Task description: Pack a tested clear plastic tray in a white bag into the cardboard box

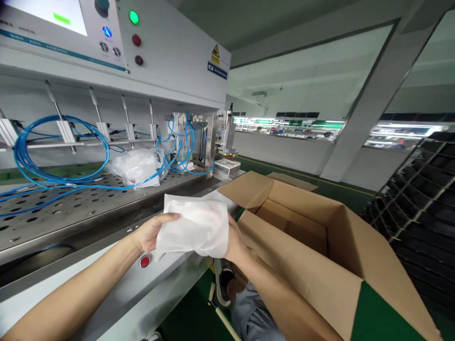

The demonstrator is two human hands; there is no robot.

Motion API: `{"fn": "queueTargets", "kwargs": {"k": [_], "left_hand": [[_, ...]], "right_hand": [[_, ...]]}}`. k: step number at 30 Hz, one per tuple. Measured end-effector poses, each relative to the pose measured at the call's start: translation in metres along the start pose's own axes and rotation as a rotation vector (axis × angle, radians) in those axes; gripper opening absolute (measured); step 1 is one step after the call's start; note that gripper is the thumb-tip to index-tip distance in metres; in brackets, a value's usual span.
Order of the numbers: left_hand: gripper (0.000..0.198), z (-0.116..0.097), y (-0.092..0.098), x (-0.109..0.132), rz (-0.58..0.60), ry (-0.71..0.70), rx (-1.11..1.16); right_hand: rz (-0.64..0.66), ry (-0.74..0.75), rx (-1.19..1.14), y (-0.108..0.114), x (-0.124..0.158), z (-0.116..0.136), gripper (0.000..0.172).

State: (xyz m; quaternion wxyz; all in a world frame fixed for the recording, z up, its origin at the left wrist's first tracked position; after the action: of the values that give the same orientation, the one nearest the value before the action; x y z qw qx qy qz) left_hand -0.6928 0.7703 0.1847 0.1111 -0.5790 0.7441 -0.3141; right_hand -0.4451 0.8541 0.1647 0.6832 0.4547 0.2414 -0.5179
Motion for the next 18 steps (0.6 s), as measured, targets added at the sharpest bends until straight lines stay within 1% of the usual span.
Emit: {"fn": "queueTargets", "kwargs": {"k": [2, 3, 4, 5, 6, 8, 9, 10, 11, 12, 14, 16, 18], "left_hand": [[0.036, 0.001, 0.000, -0.003, -0.058, -0.033, 0.051], [0.035, 0.001, -0.001, -0.004, -0.088, -0.060, 0.075], [0.035, 0.001, -0.001, -0.006, -0.117, -0.092, 0.098], [0.037, 0.002, -0.002, -0.007, -0.146, -0.128, 0.119], [0.040, 0.003, -0.002, -0.009, -0.171, -0.165, 0.138], [0.046, 0.007, -0.002, -0.012, -0.197, -0.236, 0.158], [0.048, 0.009, -0.002, -0.012, -0.198, -0.264, 0.156], [0.050, 0.012, -0.002, -0.012, -0.196, -0.279, 0.149], [0.051, 0.015, -0.002, -0.012, -0.191, -0.279, 0.139], [0.052, 0.018, -0.002, -0.012, -0.188, -0.262, 0.130], [0.052, 0.023, -0.002, -0.012, -0.198, -0.213, 0.118], [0.050, 0.028, 0.000, -0.013, -0.221, -0.201, 0.117], [0.043, 0.033, 0.003, -0.016, -0.243, -0.235, 0.114]], "right_hand": [[-0.071, -0.020, -0.018, 0.005, -0.002, 0.004, 0.049], [-0.125, -0.080, -0.059, 0.006, -0.002, 0.005, 0.044], [-0.169, -0.177, -0.145, 0.006, -0.001, 0.006, 0.046], [-0.181, -0.292, -0.279, 0.004, 0.001, 0.007, 0.052], [-0.144, -0.399, -0.450, 0.000, 0.004, 0.009, 0.060], [-0.013, -0.557, -0.777, -0.010, 0.010, 0.016, 0.072], [0.036, -0.611, -0.890, -0.016, 0.011, 0.021, 0.074], [0.058, -0.648, -0.962, -0.021, 0.011, 0.026, 0.072], [0.041, -0.674, -1.000, -0.026, 0.009, 0.031, 0.068], [-0.009, -0.697, -1.009, -0.030, 0.005, 0.033, 0.062], [-0.158, -0.721, -0.968, -0.035, -0.006, 0.034, 0.054], [-0.309, -0.680, -0.868, -0.034, -0.018, 0.030, 0.056], [-0.394, -0.605, -0.774, -0.029, -0.026, 0.026, 0.062]]}}
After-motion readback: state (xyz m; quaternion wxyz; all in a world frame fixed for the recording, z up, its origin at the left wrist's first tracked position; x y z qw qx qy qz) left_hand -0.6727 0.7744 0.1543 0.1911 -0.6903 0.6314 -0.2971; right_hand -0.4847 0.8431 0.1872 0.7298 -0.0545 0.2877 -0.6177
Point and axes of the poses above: each hand's wrist, its own x-axis away from the middle knuckle, its own y-axis out of the back of the hand, z = x × y, the point moved 1 cm from there along -x, towards the middle knuckle, and after that the axes turned 4 degrees about y, right-handed, at the moved point
